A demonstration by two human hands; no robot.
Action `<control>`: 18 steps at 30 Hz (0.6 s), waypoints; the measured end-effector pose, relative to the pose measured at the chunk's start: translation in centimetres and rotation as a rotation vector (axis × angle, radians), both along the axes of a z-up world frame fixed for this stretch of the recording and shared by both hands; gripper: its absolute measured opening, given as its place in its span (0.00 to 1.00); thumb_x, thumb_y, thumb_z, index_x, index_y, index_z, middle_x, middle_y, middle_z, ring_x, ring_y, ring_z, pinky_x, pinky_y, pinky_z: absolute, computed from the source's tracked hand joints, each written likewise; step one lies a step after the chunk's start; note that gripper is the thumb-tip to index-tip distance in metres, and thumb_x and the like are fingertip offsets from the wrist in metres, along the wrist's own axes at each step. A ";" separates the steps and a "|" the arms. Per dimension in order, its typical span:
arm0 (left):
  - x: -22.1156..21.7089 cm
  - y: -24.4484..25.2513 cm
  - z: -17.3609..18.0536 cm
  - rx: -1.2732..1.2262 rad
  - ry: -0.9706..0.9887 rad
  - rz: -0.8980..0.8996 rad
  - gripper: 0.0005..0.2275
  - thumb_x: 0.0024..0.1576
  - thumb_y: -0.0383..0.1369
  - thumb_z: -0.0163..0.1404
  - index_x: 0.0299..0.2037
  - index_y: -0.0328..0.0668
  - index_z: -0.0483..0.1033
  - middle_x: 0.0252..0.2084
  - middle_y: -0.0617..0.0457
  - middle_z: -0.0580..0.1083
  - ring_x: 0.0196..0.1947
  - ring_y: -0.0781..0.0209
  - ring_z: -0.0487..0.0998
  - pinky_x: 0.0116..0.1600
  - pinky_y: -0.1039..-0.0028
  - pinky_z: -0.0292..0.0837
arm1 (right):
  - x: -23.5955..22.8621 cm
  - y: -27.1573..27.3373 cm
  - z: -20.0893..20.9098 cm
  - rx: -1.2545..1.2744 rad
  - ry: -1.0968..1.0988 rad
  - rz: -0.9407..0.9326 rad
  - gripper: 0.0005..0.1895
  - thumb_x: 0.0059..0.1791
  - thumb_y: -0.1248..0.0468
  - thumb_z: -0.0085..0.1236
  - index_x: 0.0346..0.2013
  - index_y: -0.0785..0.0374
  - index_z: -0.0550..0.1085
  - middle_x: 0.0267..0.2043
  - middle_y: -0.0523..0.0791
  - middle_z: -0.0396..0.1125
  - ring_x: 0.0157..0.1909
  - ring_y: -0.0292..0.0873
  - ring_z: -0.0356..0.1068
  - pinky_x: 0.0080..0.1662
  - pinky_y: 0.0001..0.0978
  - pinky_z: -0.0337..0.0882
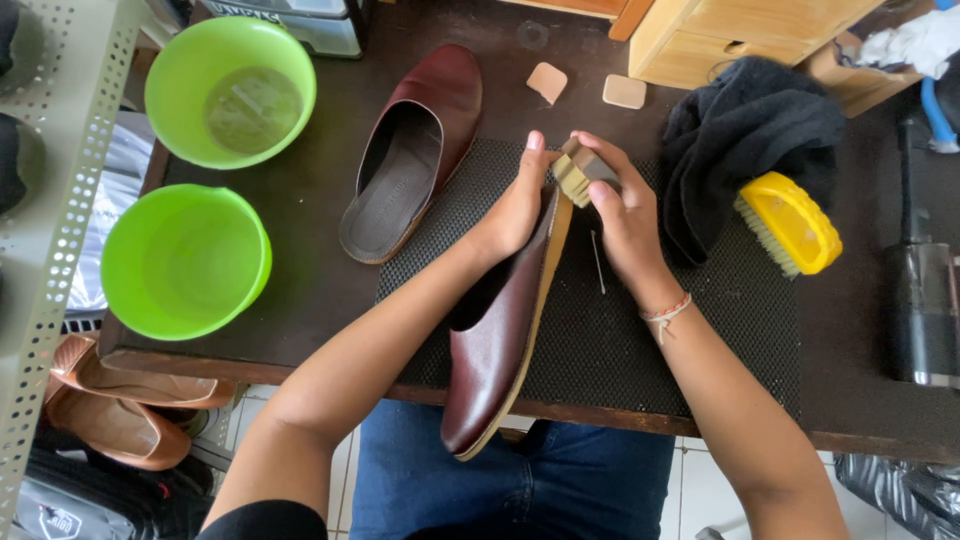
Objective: The person scrubs the sole and sides of a maroon slip-on shoe using a small brush. They then wipe the shoe with a dark cloth and continue scrubbing the sole and interior with the brush.
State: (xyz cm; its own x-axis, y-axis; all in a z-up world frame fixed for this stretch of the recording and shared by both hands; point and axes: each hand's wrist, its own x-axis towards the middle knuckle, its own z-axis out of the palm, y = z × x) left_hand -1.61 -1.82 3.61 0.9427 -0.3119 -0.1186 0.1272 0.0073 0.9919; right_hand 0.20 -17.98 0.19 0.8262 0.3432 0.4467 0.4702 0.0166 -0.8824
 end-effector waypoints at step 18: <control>0.0 0.3 0.5 0.005 -0.006 -0.004 0.44 0.61 0.64 0.09 0.71 0.33 0.55 0.71 0.25 0.57 0.72 0.30 0.58 0.75 0.46 0.47 | 0.1 0.2 0.8 -0.043 0.017 0.019 0.30 0.59 0.47 0.45 0.67 0.66 0.66 0.63 0.58 0.65 0.56 0.46 0.64 0.54 0.43 0.67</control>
State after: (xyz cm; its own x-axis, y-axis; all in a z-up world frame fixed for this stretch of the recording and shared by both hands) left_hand -1.60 -1.51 4.13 0.9422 -0.3150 -0.1143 0.1212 0.0023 0.9926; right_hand 0.30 -17.74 0.95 0.8266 0.3776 0.4172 0.4550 -0.0122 -0.8904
